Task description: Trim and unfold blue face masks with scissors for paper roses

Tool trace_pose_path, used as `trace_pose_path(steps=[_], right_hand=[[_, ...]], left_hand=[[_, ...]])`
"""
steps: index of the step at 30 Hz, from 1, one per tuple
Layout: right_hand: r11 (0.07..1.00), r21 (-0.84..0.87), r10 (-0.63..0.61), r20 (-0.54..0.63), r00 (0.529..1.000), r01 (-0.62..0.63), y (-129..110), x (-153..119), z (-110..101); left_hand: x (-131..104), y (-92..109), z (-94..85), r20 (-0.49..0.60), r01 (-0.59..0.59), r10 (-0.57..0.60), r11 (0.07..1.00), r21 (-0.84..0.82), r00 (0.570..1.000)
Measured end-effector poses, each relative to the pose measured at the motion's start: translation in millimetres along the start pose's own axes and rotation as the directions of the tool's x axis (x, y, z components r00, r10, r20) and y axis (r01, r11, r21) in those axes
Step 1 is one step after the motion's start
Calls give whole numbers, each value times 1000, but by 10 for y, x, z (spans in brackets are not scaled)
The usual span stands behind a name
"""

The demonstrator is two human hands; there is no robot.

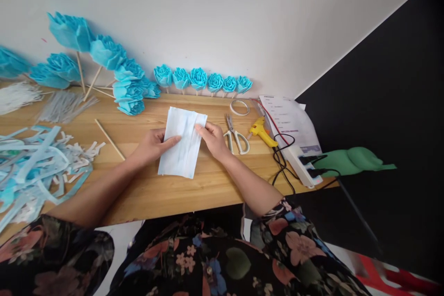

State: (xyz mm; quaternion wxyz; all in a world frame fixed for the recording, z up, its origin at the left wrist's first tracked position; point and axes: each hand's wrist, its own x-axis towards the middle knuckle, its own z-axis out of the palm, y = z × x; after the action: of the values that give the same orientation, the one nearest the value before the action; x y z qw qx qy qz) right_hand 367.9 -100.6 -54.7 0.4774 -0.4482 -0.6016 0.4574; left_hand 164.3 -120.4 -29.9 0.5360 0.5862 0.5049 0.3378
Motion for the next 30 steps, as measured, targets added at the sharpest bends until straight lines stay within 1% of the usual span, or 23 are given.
trace_pose_path(steps=[4,7,10,13,16,18,20,22,25,27,30], right_hand=[[997,64,39,81,996,-44,-30,-28,23],[993,74,91,81,993,-97,-63,-70,49],[989,115,89,19,996,-91,-68,-87,71],[978,194,89,-62,994,-76,-49,-57,76],[959,274,120,-174,978,-69,-23,11,60],[938,340,149,-221,964,-67,-3,61,38],[909,408,181,-196,964,-88,16,105,12],[881,458,189,-109,976,-119,28,133,-14],[874,470,143,3,990,-128,23,138,-38],[892,436,121,21,992,-118,8,129,-41],[924,365,127,-17,992,-112,-7,121,-32]], left_hand=[[-15,-1,14,6,-49,49,999,2,999],[-30,-2,29,27,-88,88,996,-8,996],[-41,17,43,69,-94,93,996,4,993],[-45,48,54,134,-80,68,993,86,989],[-37,59,50,176,-67,35,982,179,984],[-23,48,30,174,-53,22,983,177,985],[-2,22,-4,152,-37,17,990,133,988],[20,-12,-38,120,-29,17,995,95,993],[48,-58,-60,62,-16,12,997,78,998],[57,-77,-52,33,9,-11,997,73,999],[66,-94,-38,28,35,-37,998,58,999]])
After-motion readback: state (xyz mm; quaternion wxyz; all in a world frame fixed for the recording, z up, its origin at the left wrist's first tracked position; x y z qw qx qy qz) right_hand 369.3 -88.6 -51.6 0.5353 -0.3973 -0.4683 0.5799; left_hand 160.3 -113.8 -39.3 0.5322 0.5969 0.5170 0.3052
